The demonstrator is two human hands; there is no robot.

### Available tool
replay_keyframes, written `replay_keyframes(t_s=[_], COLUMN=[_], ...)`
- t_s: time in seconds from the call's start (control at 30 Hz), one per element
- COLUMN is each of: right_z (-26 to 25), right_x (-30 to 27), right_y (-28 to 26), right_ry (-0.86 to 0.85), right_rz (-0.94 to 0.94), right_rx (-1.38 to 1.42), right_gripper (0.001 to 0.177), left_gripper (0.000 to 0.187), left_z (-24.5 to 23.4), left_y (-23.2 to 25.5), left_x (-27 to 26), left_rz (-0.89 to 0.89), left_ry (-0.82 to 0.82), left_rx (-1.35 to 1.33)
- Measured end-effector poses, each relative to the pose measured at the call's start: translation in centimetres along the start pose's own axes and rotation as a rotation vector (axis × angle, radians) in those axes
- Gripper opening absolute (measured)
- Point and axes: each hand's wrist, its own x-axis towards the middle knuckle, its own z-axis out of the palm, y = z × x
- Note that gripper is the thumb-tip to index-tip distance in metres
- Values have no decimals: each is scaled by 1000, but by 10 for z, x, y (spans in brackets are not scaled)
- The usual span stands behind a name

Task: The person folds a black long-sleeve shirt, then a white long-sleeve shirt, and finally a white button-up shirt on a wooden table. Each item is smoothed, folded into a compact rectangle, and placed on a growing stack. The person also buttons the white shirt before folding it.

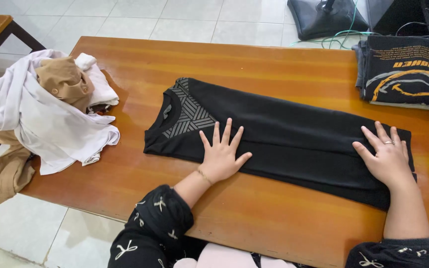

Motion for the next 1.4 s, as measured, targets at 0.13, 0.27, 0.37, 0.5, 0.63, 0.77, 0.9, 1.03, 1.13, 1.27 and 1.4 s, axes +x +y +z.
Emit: replay_keyframes(t_s=[0.13, 0.27, 0.37, 0.5, 0.63, 0.77, 0.9, 1.03, 1.13, 1.27, 1.4], right_z=[4, -1, -35, -62, -18, -6, 0, -9, -10, -15, -26], right_x=[0, -10, -33, -60, -44, -44, -40, -50, -59, -67, -70], right_y=[7, 0, -45, -93, -70, -70, -63, -79, -92, -108, -118], right_ry=[54, 98, 35, -113, 5, 6, -47, -120, -195, -313, -313], right_rz=[-40, -106, -57, 119, -116, -218, -168, -146, -223, -257, -242], right_rx=[-83, -146, 22, 176, 59, -27, -63, -33, 30, 91, 52], right_gripper=[72, 56, 50, 44, 43, 41, 43, 35, 29, 25, 22], left_gripper=[81, 58, 55, 62, 68, 70, 71, 71, 69, 66, 66], left_z=[15, 35, 40, 15, 6, 1, 13, 17, 17, 11, 21], left_y=[-31, -94, -121, -93, -24, 30, 32, 9, -10, -23, -31], left_x=[35, 88, 104, 85, 57, 37, 43, 55, 65, 69, 68], left_rz=[39, 76, -55, -162, -44, 92, 152, 242, 332, 340, 303], left_ry=[36, 150, 324, 270, 232, -18, -143, -135, -112, -103, -101], left_rx=[-35, 1, 102, 106, -105, -269, -179, -156, -150, -149, -132])
